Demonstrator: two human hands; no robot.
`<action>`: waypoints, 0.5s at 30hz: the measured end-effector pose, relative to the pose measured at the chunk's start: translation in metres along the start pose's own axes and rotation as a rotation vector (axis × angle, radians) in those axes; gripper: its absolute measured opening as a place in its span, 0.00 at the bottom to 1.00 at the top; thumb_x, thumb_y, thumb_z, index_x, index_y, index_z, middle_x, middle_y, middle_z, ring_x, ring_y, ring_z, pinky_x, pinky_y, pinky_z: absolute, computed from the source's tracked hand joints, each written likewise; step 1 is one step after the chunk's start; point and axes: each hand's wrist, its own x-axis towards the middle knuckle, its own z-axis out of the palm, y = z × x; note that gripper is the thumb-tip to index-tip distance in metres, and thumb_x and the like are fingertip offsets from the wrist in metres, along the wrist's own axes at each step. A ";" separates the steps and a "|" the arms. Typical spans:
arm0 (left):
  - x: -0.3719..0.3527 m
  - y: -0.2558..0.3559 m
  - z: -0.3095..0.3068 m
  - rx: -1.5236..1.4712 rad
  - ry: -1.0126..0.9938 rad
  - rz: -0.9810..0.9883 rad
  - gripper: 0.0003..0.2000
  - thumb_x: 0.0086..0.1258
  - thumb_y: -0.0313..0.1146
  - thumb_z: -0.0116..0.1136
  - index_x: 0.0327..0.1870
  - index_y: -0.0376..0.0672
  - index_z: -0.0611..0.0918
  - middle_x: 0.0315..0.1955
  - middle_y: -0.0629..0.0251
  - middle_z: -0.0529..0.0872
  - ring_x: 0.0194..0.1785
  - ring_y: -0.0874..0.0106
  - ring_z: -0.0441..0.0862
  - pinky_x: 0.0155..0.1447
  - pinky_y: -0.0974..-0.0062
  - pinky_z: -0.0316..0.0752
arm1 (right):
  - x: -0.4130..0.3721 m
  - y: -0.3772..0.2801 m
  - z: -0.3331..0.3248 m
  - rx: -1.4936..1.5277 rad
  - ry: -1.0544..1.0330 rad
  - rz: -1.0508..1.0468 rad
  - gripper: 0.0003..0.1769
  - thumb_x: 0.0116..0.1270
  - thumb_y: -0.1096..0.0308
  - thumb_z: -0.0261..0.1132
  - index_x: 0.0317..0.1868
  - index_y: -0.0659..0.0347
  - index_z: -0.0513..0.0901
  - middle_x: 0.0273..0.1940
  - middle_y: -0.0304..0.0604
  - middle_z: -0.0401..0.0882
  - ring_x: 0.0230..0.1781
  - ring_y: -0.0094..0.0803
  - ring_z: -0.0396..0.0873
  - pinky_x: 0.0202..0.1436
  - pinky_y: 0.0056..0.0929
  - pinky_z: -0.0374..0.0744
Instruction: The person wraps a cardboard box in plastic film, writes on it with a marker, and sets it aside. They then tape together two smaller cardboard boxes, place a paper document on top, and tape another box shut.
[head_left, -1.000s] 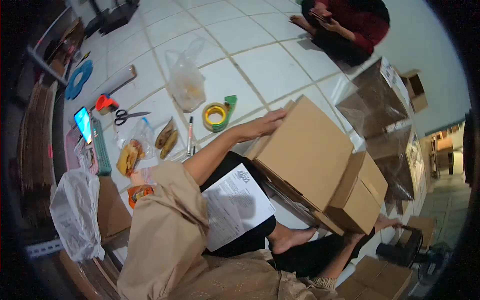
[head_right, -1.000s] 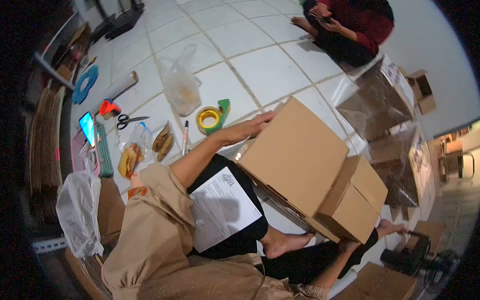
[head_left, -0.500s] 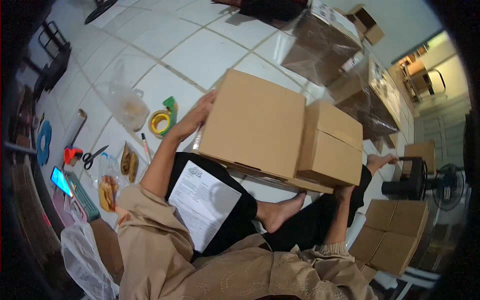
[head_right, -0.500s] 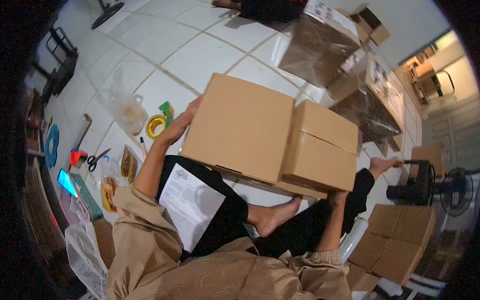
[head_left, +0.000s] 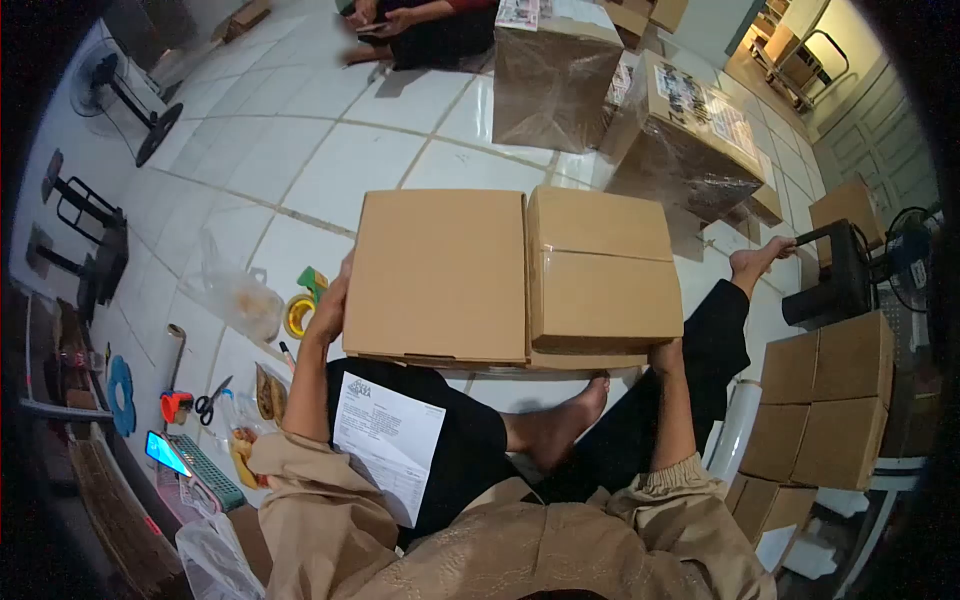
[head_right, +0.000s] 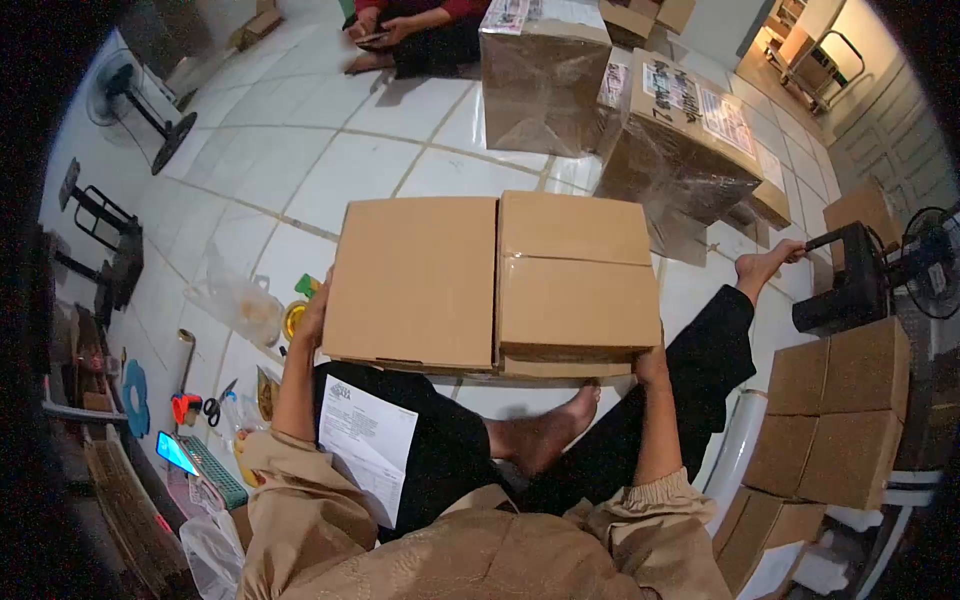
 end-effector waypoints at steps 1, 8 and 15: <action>-0.002 -0.001 -0.003 0.022 0.014 0.014 0.32 0.73 0.55 0.36 0.70 0.42 0.56 0.68 0.61 0.60 0.71 0.67 0.54 0.70 0.69 0.51 | -0.001 0.002 0.002 -0.017 -0.006 -0.023 0.37 0.67 0.43 0.53 0.63 0.66 0.64 0.58 0.45 0.69 0.57 0.30 0.67 0.58 0.32 0.69; -0.004 -0.075 -0.099 1.301 0.518 -0.451 0.24 0.50 0.51 0.61 0.34 0.35 0.83 0.38 0.45 0.83 0.43 0.50 0.81 0.48 0.58 0.75 | -0.010 -0.102 0.059 0.362 -0.068 -0.202 0.38 0.69 0.40 0.42 0.67 0.61 0.60 0.64 0.54 0.64 0.67 0.41 0.59 0.70 0.34 0.54; -0.008 -0.131 -0.159 1.150 0.554 -0.125 0.14 0.51 0.39 0.60 0.28 0.35 0.82 0.27 0.44 0.83 0.33 0.50 0.82 0.37 0.57 0.74 | 0.000 -0.057 0.030 1.103 0.082 0.037 0.27 0.71 0.53 0.45 0.57 0.70 0.66 0.59 0.58 0.69 0.61 0.45 0.68 0.68 0.41 0.63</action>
